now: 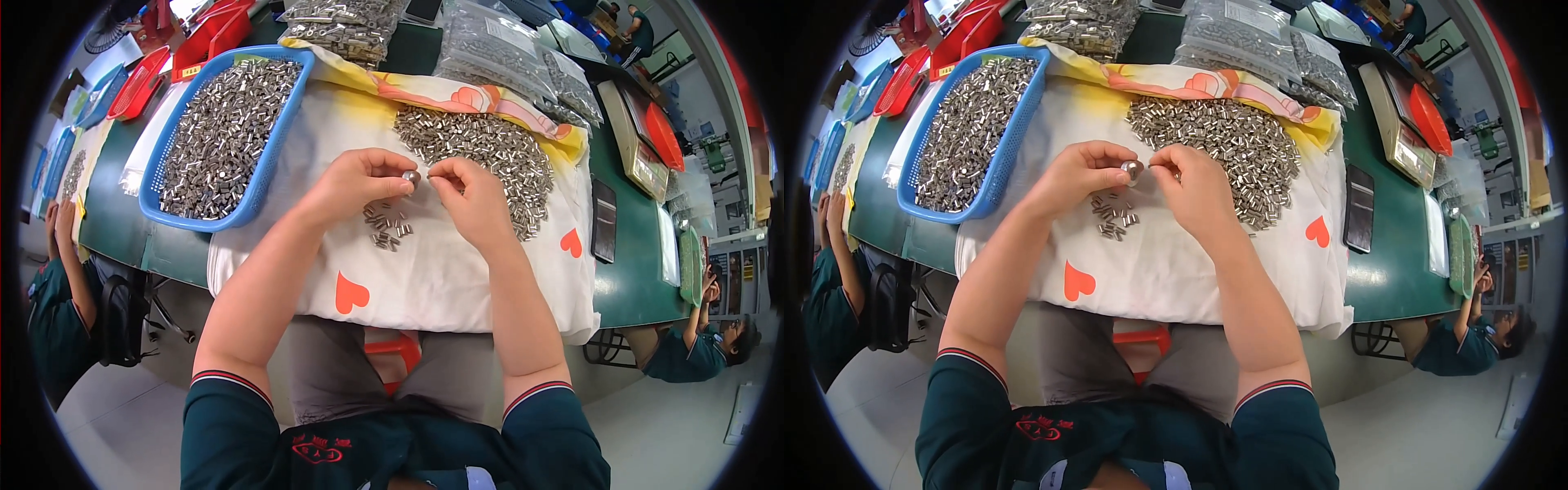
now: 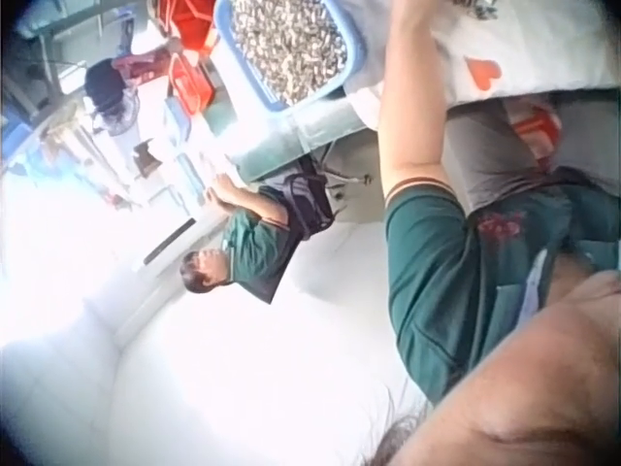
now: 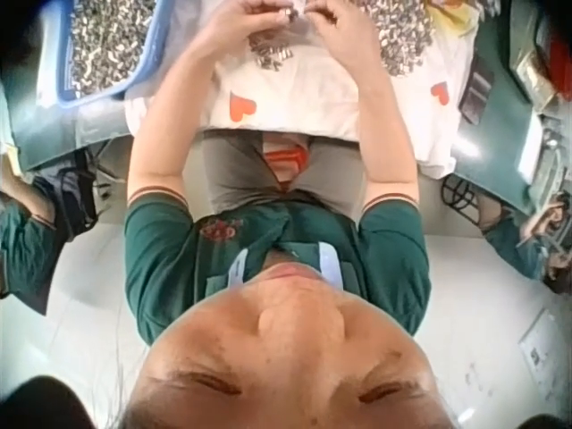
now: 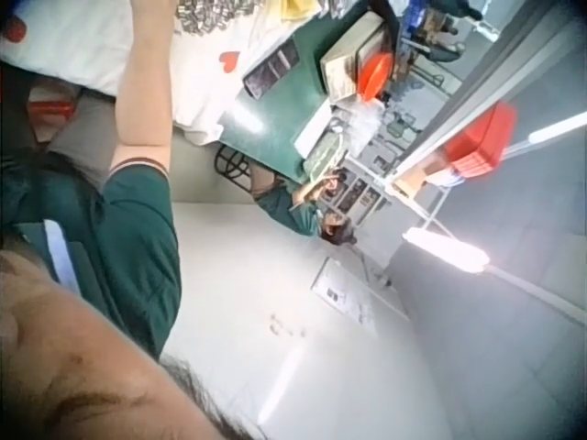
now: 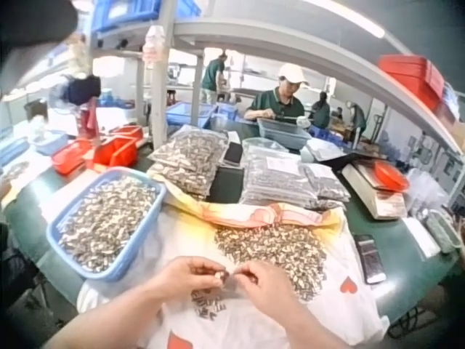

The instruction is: Sorting and inspecting small metal hardware components by hand at a factory workbench.

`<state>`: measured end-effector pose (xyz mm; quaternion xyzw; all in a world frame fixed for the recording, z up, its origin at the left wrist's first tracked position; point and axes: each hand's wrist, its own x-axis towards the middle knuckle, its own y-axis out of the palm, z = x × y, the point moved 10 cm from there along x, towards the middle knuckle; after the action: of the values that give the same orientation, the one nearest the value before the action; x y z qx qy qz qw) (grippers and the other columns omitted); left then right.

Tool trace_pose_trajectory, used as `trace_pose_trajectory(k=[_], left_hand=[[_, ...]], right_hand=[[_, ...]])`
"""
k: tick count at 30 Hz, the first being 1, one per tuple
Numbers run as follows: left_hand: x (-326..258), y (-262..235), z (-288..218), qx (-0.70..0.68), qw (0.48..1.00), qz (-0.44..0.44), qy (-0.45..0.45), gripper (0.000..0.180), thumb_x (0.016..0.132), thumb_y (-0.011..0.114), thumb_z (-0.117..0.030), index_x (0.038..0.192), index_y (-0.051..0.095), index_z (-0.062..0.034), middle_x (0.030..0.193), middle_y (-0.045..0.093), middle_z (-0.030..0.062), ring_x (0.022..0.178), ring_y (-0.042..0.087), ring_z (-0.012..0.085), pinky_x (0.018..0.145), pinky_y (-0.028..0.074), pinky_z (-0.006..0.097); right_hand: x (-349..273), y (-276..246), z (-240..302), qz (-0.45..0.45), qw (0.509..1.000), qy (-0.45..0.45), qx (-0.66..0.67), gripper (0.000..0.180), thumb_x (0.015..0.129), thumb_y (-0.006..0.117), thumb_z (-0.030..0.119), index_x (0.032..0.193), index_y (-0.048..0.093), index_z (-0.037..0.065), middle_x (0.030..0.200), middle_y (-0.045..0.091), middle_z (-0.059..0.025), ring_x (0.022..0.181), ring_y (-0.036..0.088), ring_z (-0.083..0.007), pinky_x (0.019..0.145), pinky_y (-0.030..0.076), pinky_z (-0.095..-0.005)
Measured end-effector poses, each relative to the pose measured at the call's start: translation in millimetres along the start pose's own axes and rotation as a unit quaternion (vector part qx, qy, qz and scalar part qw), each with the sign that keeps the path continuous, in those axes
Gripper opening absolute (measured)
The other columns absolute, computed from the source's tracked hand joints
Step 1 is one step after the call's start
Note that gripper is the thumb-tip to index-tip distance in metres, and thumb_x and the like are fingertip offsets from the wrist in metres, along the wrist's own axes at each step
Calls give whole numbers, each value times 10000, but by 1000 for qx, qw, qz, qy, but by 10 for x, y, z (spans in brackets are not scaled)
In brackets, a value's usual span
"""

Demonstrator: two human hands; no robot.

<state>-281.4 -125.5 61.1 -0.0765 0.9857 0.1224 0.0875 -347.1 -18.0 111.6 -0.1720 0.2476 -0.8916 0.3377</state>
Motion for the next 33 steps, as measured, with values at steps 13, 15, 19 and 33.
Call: trace_pose_trajectory(k=[13, 15, 19, 33], left_hand=[[36, 8, 5, 40, 998, -7, 44, 264, 758, 647, -45, 1004, 582, 26, 839, 623, 46, 724, 574, 73, 630, 467, 196], [25, -30, -1, 35, 998, -33, 31, 265, 756, 652, -44, 1000, 584, 32, 837, 627, 53, 730, 575, 75, 633, 467, 196], [-1, -46, 8, 7, 999, -29, 16, 268, 754, 656, -47, 999, 585, 36, 833, 632, 59, 726, 575, 75, 632, 464, 197], [8, -8, -11, 17, 999, 8, 29, 293, 741, 678, -72, 1004, 594, 24, 839, 628, 40, 722, 563, 63, 619, 456, 191]], right_hand=[[-140, 82, 460, -58, 972, -192, -121, 72, 686, 610, 48, 751, 588, 24, 722, 588, -80, 652, 578, -194, 579, 458, -296], [-150, 35, 469, -94, 970, -193, -113, 69, 668, 612, 37, 725, 574, 29, 711, 581, -81, 648, 562, -224, 588, 450, -322], [-106, 46, 322, -72, 989, -129, -6, 66, 671, 607, 30, 728, 575, 27, 703, 579, -81, 647, 564, -221, 589, 450, -321], [-107, 46, 321, -13, 995, -94, 20, 69, 700, 592, 33, 766, 595, 12, 727, 595, -81, 645, 581, -183, 588, 459, -275]])
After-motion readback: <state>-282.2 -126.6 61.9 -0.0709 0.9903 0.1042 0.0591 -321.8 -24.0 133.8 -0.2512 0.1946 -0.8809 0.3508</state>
